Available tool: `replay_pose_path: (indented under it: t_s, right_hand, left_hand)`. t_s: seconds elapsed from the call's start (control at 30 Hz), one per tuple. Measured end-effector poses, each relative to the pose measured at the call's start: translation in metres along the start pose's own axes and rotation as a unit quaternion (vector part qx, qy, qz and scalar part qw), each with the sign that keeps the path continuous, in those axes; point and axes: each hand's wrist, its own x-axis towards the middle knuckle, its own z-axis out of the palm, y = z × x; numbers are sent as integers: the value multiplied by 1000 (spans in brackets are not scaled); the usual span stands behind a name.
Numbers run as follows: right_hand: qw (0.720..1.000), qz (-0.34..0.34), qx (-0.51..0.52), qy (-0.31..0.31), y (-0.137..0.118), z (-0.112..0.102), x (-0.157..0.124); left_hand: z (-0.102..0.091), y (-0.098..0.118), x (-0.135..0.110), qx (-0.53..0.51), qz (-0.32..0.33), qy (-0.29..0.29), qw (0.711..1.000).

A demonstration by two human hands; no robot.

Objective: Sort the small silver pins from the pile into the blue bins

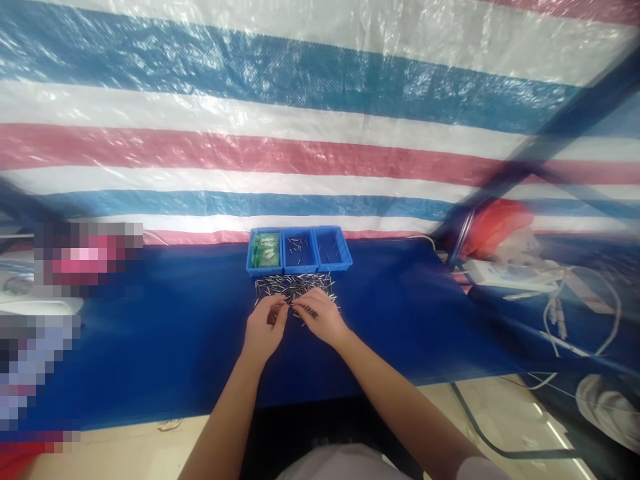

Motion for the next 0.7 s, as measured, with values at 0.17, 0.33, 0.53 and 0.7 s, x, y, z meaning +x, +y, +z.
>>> replay_pose_path:
  t_s: [0.17, 0.33, 0.53, 0.7]
  right_hand:
    - [1000, 0, -8, 0, 0, 0, 0]
    - [1000, 3, -21, -6, 1, 0, 0]
    - [1000, 12, -16, -14, 0, 0, -1]
    - [1000, 14, -14, -20, 0, -1, -2]
  left_hand:
    - [2, -2, 0, -11, -1, 0, 1000]
    - [1, 0, 0, -10, -12, -10, 1000]
    - [1, 1, 0, 21, -9, -8, 1000]
    - [1, -1, -1, 11, -3, -3, 1000]
